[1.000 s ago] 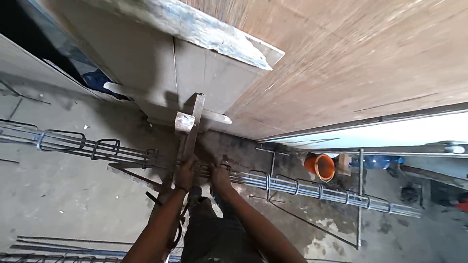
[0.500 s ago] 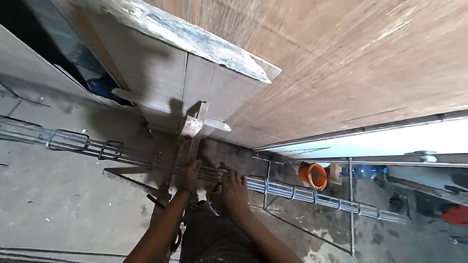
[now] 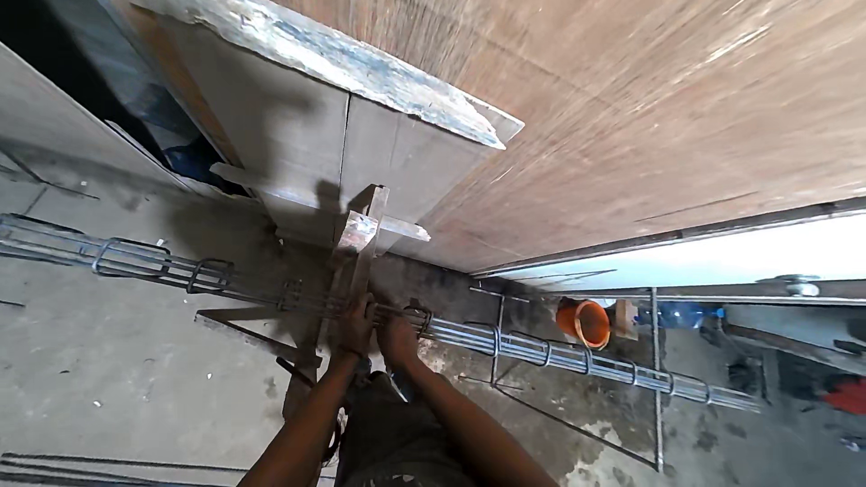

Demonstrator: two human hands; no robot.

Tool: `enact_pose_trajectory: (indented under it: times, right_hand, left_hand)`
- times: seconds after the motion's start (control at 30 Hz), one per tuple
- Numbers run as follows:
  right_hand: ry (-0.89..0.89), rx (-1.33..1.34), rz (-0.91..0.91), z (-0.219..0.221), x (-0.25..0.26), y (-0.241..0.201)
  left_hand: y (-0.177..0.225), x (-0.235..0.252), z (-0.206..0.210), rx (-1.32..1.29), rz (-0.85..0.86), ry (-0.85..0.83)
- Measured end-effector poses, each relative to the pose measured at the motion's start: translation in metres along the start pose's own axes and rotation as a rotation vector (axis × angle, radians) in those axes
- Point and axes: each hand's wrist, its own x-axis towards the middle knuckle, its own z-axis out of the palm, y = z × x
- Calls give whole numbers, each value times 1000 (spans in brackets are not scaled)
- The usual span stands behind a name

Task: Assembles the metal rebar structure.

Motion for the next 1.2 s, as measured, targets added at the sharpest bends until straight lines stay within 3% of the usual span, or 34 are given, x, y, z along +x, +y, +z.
enact_pose_trajectory:
  times: [0.07, 0.2, 0.27, 0.37, 0.47, 0.53, 0.6, 0.67, 0.8, 0.9, 0.97, 1.03, 1.1, 1.2]
  right_hand:
    - [-2, 230, -69, 5, 5, 5]
    - [-155, 374, -168, -8, 15, 14]
    - [-300, 392, -158, -31, 15, 19]
    - [-370, 310, -212, -58, 22, 34]
    - [-223, -69, -416, -68, 23, 31]
    - [-99, -497, -509, -76, 5, 1]
    - [-17, -709, -652, -81, 1, -23]
    - [28, -718, -702, -85, 20, -35]
    - [109, -528, -588, -95, 78, -35]
    - [-33, -599, -452, -96, 113, -26]
    - [-251, -738, -353, -97, 119, -20]
    - [-463, -738, -399, -98, 116, -11]
    - [-594, -515, -523, -112, 102, -13]
    - [-571, -48, -441, -121, 92, -19]
  left_hand:
    - [-6, -3, 4, -46, 15, 21]
    - [-3, -4, 3, -84, 22, 79]
    - [1, -4, 0, -90, -29, 48]
    - [1, -4, 0, -57, -27, 28]
    - [1, -4, 0, -58, -6, 34]
    - [2, -4, -3, -63, -8, 19]
    - [4, -5, -10, -54, -52, -28]
    - [4, -4, -12, -42, -78, -21]
    - [15, -1, -13, -54, -260, -99]
    - [27, 8, -11, -29, -444, -146]
    - [32, 8, -8, 2, -479, -130]
    - [35, 7, -8, 35, -478, -144]
    - [40, 9, -13, 37, -469, -167]
    - [57, 13, -22, 109, -514, -284]
